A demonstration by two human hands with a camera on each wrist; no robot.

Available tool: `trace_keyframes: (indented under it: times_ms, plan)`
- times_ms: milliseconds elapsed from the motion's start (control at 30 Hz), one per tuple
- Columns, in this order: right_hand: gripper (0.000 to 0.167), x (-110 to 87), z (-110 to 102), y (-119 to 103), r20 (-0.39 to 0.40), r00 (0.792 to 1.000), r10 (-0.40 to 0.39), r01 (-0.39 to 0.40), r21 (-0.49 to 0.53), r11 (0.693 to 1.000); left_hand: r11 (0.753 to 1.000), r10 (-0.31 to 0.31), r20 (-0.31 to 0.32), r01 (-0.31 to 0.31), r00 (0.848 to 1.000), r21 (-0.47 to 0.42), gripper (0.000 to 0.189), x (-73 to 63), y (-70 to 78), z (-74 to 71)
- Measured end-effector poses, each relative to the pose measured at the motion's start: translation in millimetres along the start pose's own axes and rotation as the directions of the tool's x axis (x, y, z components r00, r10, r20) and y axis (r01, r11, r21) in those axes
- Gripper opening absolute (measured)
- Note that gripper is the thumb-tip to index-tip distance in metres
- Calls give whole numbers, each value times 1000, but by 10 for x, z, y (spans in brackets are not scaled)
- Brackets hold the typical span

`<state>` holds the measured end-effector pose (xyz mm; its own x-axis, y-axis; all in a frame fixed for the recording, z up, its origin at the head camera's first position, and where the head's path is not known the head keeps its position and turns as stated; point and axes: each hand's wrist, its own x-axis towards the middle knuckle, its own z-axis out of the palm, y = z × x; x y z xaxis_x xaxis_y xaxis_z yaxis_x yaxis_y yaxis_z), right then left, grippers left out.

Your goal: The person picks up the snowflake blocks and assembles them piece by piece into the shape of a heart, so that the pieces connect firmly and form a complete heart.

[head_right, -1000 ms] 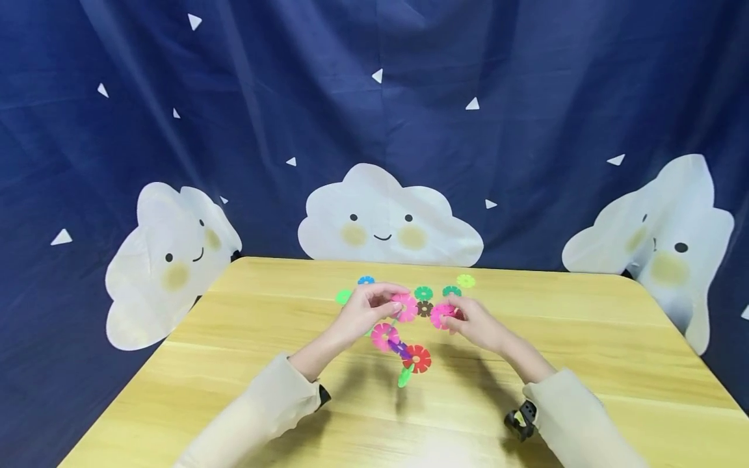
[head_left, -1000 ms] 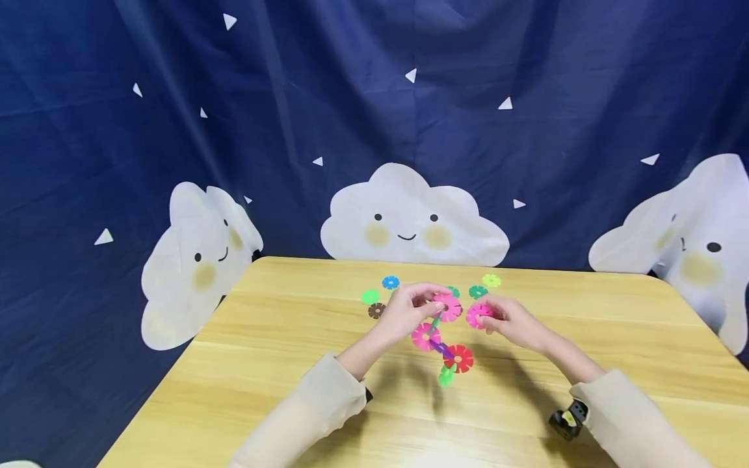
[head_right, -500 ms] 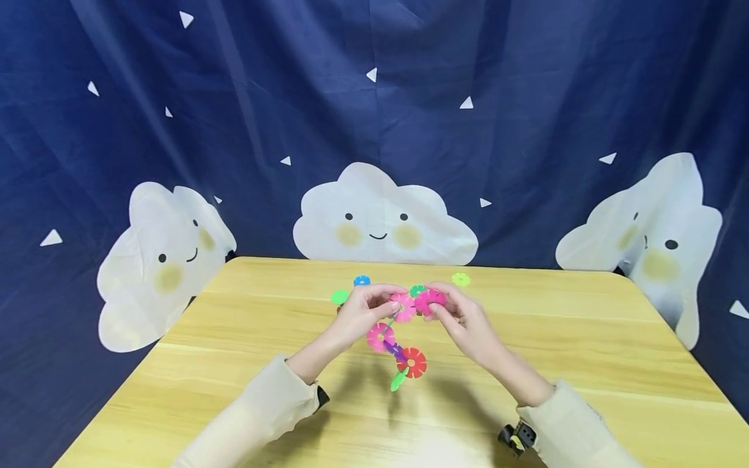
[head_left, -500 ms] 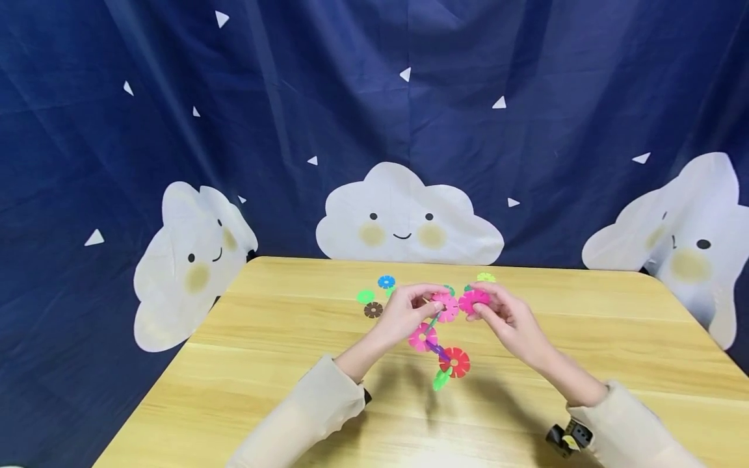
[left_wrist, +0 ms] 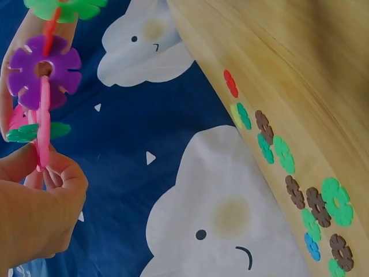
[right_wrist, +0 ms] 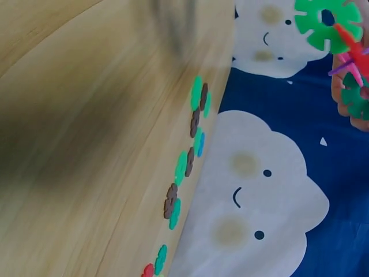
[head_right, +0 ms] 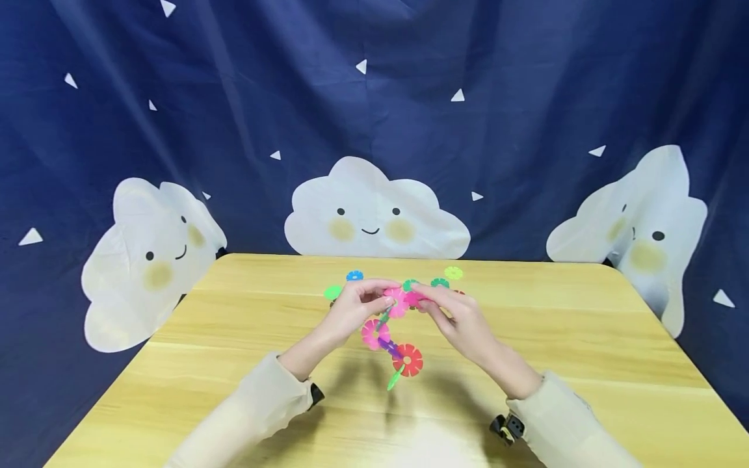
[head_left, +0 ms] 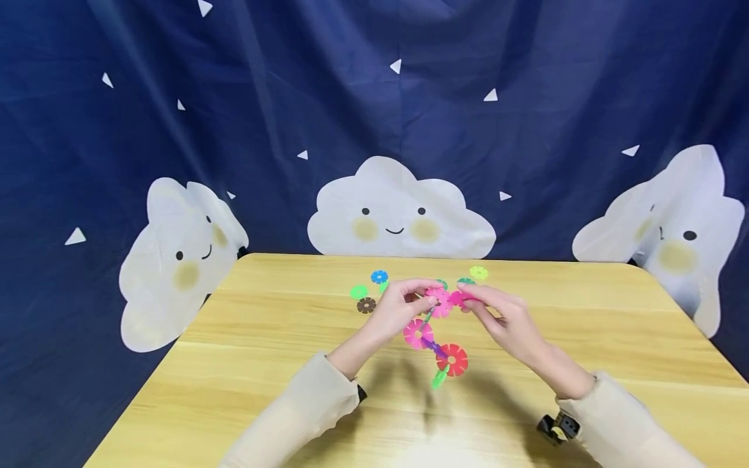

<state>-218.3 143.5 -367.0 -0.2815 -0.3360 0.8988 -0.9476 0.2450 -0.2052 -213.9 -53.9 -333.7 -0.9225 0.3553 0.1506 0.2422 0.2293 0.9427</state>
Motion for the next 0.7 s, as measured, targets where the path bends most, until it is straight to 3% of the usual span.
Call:
trace_keyframes:
  times_ms: [67, 433, 700]
  plan:
    - [33, 13, 19, 5, -13, 1000, -20, 19, -11, 1000, 1000, -3, -5, 3, 1000, -5, 26, 43, -78, 8]
    - [28, 27, 8, -8, -13, 995, -102, 100, -88, 991, 998, -45, -3, 45, 999, -35, 24, 50, -34, 51]
    - [28, 85, -3, -28, 9, 992, -127, 127, -40, 991, 996, -14, -23, 12, 1000, -89, 20, 28, 36, 44]
